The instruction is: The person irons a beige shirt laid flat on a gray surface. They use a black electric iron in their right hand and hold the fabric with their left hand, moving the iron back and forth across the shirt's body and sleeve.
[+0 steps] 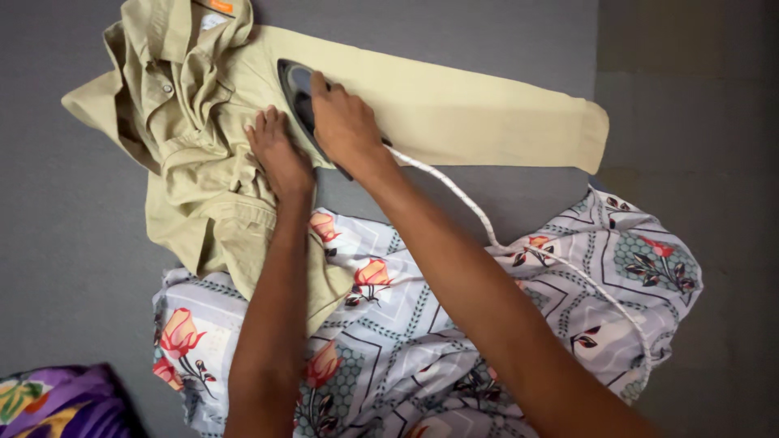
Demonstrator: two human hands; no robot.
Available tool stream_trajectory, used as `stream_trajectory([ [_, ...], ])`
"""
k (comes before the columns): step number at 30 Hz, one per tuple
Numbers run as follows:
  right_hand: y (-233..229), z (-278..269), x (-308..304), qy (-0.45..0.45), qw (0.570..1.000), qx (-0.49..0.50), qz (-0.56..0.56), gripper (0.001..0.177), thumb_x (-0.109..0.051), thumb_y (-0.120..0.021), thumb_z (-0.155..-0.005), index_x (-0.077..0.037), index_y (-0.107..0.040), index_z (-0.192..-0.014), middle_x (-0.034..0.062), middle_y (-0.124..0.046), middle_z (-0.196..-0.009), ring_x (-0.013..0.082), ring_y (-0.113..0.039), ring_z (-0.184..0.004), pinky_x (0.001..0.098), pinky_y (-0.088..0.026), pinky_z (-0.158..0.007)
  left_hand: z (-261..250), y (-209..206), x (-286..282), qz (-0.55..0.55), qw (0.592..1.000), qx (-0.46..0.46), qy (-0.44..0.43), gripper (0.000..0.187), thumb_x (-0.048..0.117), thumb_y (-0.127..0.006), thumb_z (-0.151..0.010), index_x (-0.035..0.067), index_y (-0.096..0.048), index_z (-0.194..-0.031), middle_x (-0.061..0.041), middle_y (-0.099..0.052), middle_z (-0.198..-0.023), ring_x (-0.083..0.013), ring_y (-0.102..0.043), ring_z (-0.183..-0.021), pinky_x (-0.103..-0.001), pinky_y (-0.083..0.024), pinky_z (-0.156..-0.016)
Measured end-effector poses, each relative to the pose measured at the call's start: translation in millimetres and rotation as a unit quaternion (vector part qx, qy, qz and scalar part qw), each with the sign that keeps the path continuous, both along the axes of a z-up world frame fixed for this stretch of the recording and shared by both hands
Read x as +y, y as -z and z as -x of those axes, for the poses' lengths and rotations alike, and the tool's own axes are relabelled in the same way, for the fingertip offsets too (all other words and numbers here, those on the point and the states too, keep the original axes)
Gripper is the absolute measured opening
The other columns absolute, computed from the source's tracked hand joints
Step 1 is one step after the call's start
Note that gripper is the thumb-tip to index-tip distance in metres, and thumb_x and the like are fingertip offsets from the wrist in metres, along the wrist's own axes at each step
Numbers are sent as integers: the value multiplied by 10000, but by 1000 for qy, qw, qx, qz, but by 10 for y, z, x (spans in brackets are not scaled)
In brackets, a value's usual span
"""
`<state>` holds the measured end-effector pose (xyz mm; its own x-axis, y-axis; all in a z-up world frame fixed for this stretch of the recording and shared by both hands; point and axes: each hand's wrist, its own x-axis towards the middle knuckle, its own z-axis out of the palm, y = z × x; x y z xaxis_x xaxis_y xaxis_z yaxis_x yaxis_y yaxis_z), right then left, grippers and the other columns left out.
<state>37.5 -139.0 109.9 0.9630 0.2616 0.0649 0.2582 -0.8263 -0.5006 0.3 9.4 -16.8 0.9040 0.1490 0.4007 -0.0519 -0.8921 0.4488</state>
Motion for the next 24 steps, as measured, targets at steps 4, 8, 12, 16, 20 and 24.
stream_trajectory([
  [4, -135, 196, -124, -11, 999, 37, 21, 492, -85, -587, -918, 10, -479, -1389, 292, -684, -1125, 464, -697, -996, 540, -552, -863, -3, -31, -2, 3, 1000, 2, 6, 586, -66, -583, -763, -66, -612, -1348, -234, -548, -1491, -409, -413, -1447, -556, -149, -1267],
  [8, -232, 417, -309, -30, 999, 39, 9, 473, -171, -599, -975, -22, -475, -1407, 273, -687, -1124, 462, -691, -992, 566, -532, -868, 28, -63, -12, 2, 1000, -12, 15, 580, -70, -577, -762, -78, -612, -1341, -245, -550, -1485, -427, -415, -1442, -558, -145, -1257],
  [12, -305, 628, -555, -51, 994, 94, 26, 502, -206, -584, -986, -86, -452, -1455, 244, -666, -1178, 460, -676, -1009, 570, -515, -884, 42, -57, -24, 3, 1000, -11, 5, 512, -70, -558, -814, -55, -630, -1321, -231, -565, -1484, -420, -429, -1448, -551, -162, -1271],
  [16, -310, 727, -853, -73, 990, 113, 49, 569, -158, -622, -947, -155, -453, -1491, 205, -628, -1276, 409, -641, -1103, 528, -495, -930, -2, -37, -21, -7, 1000, -16, -3, 413, -44, -551, -917, -31, -641, -1319, -212, -575, -1491, -410, -439, -1449, -554, -175, -1280],
  [20, -267, 779, -1299, -96, 989, 76, 89, 749, -40, -721, -780, -178, -496, -1480, 164, -628, -1308, 342, -596, -1187, 490, -454, -1007, 14, -43, -22, -17, 1000, -10, 1, 429, -53, -537, -889, -57, -642, -1305, -233, -581, -1467, -424, -445, -1422, -566, -191, -1251],
  [24, -308, 755, -1786, -72, 993, 43, 89, 685, 40, -700, -802, -234, -607, -1424, 98, -686, -1236, 276, -609, -1187, 489, -431, -1067, 26, -100, -37, -36, 999, -15, 10, 426, -39, -544, -877, -77, -641, -1290, -253, -579, -1448, -432, -448, -1395, -578, -202, -1227],
])
